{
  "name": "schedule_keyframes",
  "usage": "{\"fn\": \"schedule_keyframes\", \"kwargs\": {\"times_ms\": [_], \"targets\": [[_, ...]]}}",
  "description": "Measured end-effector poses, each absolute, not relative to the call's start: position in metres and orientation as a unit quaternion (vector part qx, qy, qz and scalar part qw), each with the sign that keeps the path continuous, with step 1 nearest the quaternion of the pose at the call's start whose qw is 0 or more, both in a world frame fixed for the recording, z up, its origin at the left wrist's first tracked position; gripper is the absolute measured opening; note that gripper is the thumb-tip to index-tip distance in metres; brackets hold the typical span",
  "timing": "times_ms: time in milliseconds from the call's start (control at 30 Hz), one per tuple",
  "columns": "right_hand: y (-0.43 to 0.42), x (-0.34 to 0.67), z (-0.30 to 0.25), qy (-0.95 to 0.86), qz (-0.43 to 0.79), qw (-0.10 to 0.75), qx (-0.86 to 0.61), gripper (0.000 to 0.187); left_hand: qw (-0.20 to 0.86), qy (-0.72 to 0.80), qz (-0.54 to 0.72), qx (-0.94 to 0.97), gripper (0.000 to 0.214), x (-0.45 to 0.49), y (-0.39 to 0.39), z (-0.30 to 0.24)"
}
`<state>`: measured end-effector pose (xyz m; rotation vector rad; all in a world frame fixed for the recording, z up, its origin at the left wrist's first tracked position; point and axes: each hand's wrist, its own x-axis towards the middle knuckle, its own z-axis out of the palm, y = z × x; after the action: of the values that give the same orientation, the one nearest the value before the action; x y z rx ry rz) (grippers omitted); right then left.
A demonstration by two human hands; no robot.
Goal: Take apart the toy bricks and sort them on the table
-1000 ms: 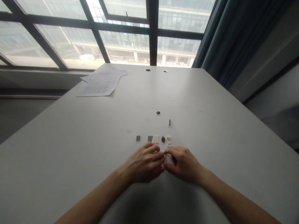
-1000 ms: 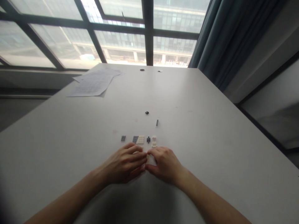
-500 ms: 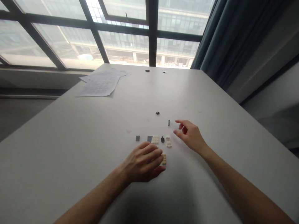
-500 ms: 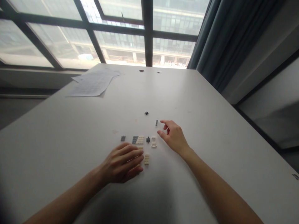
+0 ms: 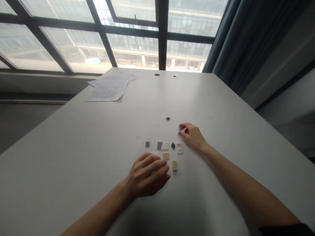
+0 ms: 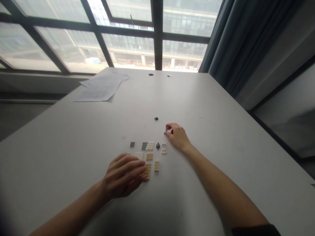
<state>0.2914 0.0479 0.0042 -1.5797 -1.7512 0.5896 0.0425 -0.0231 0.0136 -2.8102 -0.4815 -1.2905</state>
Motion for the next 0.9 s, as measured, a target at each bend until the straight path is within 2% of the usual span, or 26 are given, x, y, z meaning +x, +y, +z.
{"fn": "schedule_keyframes", "kwargs": {"times_ms": [100,167,267,600,900], "targets": [[0.019,0.284,0.013,-0.566,0.414,0.486,-0.521,0.035,-0.032,-0.2,-0.469,-0.86,0.026,0.05,-0.025,0.011],[-0.005,0.275,0.017,-0.51,0.527,0.497,-0.464,0.039,-0.062,-0.235,-0.505,-0.828,0.029,0.056,-0.026,0.011],[-0.037,0.262,0.016,-0.467,0.599,0.494,-0.423,0.039,-0.094,-0.27,-0.525,-0.801,0.03,0.061,-0.028,0.012],[-0.065,0.25,-0.002,-0.537,0.547,0.49,-0.416,0.028,-0.126,-0.268,-0.455,-0.84,0.031,0.06,-0.027,-0.001],[-0.071,0.246,-0.004,-0.528,0.512,0.504,-0.453,0.019,-0.131,-0.285,-0.444,-0.839,0.018,0.056,-0.027,-0.001]]}}
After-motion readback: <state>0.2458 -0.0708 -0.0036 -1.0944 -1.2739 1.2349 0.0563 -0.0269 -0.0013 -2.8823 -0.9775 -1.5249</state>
